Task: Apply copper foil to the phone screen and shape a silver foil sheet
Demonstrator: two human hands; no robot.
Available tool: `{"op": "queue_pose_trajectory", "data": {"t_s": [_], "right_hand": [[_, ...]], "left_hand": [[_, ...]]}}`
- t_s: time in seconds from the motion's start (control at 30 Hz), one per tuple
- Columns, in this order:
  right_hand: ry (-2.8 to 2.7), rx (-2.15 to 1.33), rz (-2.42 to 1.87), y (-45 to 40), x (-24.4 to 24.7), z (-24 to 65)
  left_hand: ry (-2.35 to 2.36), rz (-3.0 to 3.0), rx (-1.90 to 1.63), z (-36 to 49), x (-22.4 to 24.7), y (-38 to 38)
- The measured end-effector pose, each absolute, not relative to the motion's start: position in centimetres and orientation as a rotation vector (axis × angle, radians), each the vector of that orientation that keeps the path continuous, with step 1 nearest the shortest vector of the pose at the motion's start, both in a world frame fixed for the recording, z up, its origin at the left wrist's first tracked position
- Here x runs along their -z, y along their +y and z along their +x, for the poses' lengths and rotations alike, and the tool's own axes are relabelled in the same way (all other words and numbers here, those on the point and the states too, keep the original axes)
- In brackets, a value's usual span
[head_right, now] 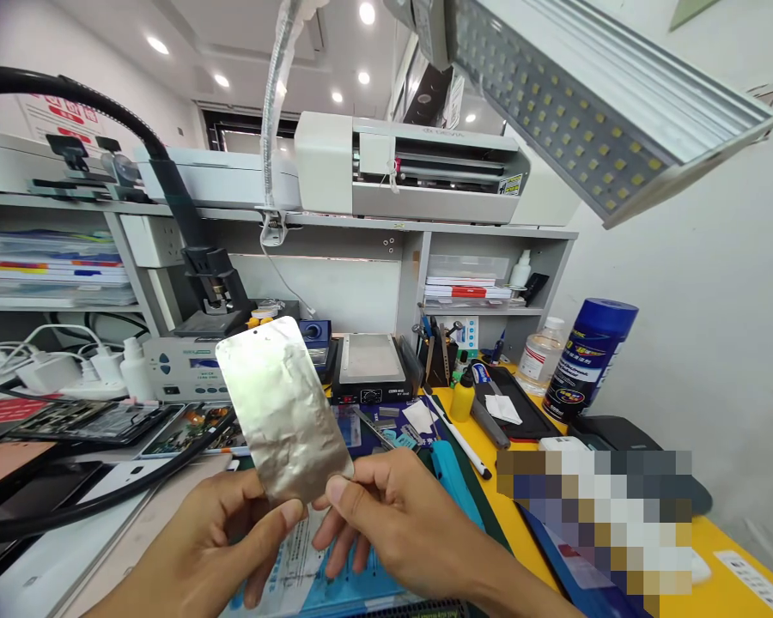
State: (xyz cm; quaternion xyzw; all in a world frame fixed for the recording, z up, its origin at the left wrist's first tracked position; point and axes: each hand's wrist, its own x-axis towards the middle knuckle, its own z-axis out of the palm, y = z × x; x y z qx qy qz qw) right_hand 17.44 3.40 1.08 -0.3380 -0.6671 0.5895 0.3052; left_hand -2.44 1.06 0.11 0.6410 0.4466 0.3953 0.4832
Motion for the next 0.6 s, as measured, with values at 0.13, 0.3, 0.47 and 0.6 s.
{"op": "queue_pose_trajectory", "data": {"t_s": [0.13,0.3,0.47,0.6], "right_hand": [[-1.72,-1.582,-0.831,4.0,-1.1,17.8],[-1.651,-1.482,-0.855,4.5,-1.7,18.2],[-1.59,-1.454,-0.872,4.6,-1.5,18.2],[-1.604,-1.394,-0.88,4.7,-1.3,18.3]], "left_hand": [[1.063,1.445,-0.985,-2.8,0.2,1.3],[0.996,1.435,-0.967,-3.1,-0.1,1.4],[0.92,1.377,-0.911,-3.3,-0.1,1.7],[0.872,1.267,-0.929,-3.8,-0.1,2.0]]}}
